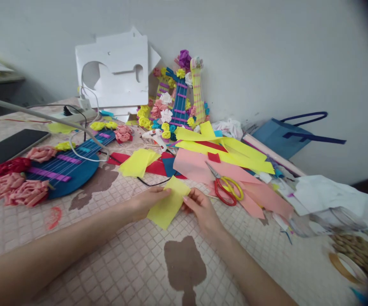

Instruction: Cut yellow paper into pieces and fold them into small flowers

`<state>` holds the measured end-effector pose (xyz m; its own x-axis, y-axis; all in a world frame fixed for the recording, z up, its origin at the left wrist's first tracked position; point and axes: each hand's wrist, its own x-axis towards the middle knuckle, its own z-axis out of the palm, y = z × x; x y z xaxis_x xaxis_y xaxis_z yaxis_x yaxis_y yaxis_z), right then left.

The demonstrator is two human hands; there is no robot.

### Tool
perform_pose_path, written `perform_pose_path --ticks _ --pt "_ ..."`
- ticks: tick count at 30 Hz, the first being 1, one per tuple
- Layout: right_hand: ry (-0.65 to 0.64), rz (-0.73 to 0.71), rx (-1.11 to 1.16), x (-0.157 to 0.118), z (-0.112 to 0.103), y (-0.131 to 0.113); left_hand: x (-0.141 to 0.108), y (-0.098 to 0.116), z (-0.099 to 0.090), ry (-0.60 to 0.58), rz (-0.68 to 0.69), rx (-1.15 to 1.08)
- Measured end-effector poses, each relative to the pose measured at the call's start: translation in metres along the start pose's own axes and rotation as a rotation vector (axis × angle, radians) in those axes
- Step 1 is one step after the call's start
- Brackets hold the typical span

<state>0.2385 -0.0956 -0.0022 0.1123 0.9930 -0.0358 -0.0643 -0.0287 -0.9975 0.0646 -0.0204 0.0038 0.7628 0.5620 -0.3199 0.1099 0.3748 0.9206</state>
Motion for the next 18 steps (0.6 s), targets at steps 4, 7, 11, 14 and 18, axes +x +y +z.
perform_pose_path --ticks 4,7,11,14,18 --pt "0.042 0.021 -0.034 0.005 -0.008 0.005 0.000 0.005 -0.008 -0.052 0.081 0.143" --pt "0.080 -0.005 -0.067 0.008 -0.014 0.004 0.001 0.008 -0.013 0.028 0.082 0.267" --pt "0.177 -0.244 -0.385 0.005 -0.018 0.003 -0.001 0.010 -0.008 0.169 0.116 0.163" --pt "0.047 -0.480 -0.812 -0.001 -0.015 0.004 -0.004 0.010 0.000 0.213 0.149 0.056" --pt "-0.176 -0.564 -0.957 -0.008 -0.011 0.004 -0.006 0.010 0.004 0.176 0.173 0.073"
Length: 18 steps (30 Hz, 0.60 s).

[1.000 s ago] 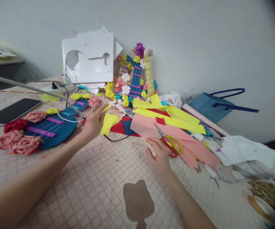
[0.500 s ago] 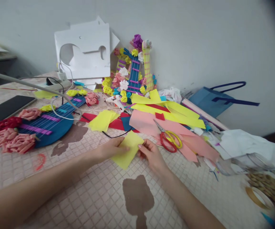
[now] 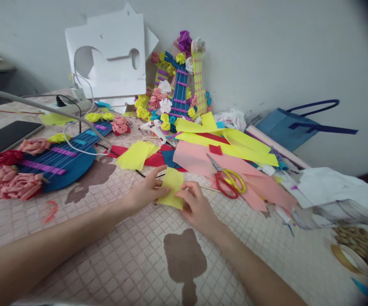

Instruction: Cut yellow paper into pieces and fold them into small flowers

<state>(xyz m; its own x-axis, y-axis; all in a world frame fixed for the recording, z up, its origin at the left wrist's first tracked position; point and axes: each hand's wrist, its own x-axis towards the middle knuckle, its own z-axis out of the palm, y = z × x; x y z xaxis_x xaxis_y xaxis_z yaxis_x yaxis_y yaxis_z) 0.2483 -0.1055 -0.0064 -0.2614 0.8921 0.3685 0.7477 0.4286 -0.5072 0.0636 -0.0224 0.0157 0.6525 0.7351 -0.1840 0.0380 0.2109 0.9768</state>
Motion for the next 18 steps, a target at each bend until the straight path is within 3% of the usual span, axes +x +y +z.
perform_pose_path --ticks 5,8,11,14,18 --pt "-0.003 -0.047 0.039 0.000 -0.007 -0.002 -0.001 0.001 -0.010 0.025 0.064 0.378" --pt "-0.063 -0.037 0.106 0.000 -0.010 -0.002 -0.008 -0.002 -0.017 0.052 0.325 0.683" --pt "-0.104 -0.024 0.172 -0.002 -0.009 0.000 -0.018 -0.007 -0.020 -0.114 0.573 0.904" --pt "-0.088 0.011 0.234 -0.003 -0.008 0.002 -0.023 -0.011 -0.019 -0.284 0.622 0.964" --pt "-0.111 0.031 0.253 -0.005 -0.012 0.002 -0.021 -0.013 -0.015 -0.252 0.622 0.938"
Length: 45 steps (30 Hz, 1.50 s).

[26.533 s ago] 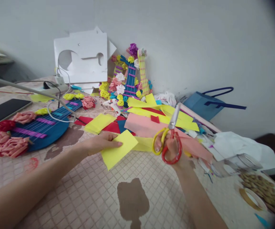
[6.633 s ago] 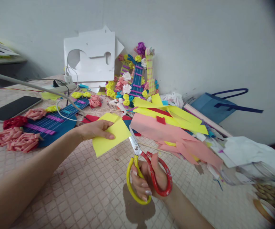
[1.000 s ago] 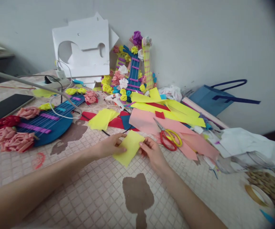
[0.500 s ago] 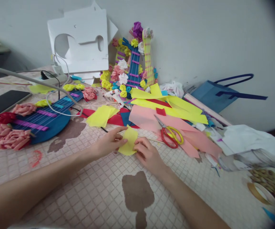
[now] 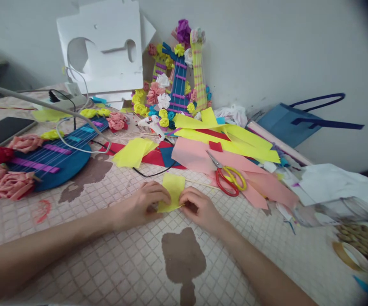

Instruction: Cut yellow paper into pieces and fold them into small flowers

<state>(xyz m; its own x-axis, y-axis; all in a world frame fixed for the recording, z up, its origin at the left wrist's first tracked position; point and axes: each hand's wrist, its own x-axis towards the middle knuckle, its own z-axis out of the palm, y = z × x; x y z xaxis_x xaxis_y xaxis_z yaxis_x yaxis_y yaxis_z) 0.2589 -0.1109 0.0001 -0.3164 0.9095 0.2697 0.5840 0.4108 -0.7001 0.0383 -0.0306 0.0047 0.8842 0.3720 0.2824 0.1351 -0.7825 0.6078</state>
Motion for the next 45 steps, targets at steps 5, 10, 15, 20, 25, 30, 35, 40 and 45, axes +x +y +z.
perform_pose_path --ticks 5,10,15,20,25,30,35,40,45 --pt "-0.115 0.000 -0.037 -0.003 -0.007 -0.005 0.000 -0.004 -0.001 0.019 0.004 -0.026" --pt "-0.206 -0.043 -0.068 -0.003 -0.013 -0.009 -0.005 -0.006 -0.005 0.001 -0.063 -0.048" --pt "-0.170 0.044 -0.048 -0.001 -0.011 -0.014 -0.002 -0.007 -0.006 -0.033 0.009 -0.111" --pt "-0.108 0.144 -0.055 0.001 -0.003 -0.016 0.007 -0.003 -0.003 -0.004 -0.096 -0.074" --pt "-0.047 0.185 -0.070 0.000 0.003 -0.019 0.016 0.003 0.000 0.022 -0.158 -0.013" --pt "-0.026 0.200 -0.119 0.001 0.008 -0.020 0.017 0.003 0.002 0.018 -0.186 -0.022" --pt "-0.002 0.192 -0.155 0.002 0.012 -0.017 0.016 0.002 0.003 0.019 -0.205 -0.011" --pt "0.024 0.184 -0.177 0.001 0.015 -0.018 0.017 0.003 0.008 0.044 -0.217 0.015" --pt "0.021 0.187 -0.171 0.001 0.014 -0.018 0.016 0.002 0.004 0.046 -0.213 -0.036"
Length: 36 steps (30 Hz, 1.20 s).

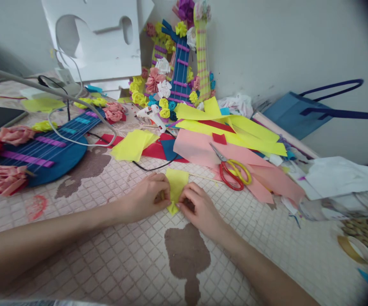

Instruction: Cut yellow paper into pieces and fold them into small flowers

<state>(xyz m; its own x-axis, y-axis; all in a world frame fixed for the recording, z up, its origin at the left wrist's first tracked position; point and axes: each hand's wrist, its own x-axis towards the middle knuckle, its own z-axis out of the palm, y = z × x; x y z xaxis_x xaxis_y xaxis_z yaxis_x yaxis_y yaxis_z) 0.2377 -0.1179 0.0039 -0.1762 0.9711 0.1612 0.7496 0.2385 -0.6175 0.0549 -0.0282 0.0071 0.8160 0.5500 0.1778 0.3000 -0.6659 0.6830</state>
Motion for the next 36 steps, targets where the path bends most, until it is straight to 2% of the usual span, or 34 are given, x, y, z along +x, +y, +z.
perform_pose_path --ticks 5,7,12,19,36 --pt "-0.089 -0.027 0.040 0.000 -0.009 0.001 -0.002 -0.003 -0.012 -0.155 0.052 -0.143" --pt "-0.110 -0.029 0.054 0.000 -0.012 0.001 -0.003 -0.004 -0.015 -0.165 0.069 -0.134" --pt "-0.082 -0.002 0.059 0.000 -0.009 0.000 -0.004 -0.003 -0.009 -0.125 0.042 -0.101" --pt "-0.007 0.022 0.030 0.001 -0.001 -0.001 0.000 0.002 0.003 0.013 0.034 0.026" --pt "0.032 -0.013 -0.045 -0.001 0.004 0.002 -0.001 0.001 0.010 0.060 0.032 0.106"
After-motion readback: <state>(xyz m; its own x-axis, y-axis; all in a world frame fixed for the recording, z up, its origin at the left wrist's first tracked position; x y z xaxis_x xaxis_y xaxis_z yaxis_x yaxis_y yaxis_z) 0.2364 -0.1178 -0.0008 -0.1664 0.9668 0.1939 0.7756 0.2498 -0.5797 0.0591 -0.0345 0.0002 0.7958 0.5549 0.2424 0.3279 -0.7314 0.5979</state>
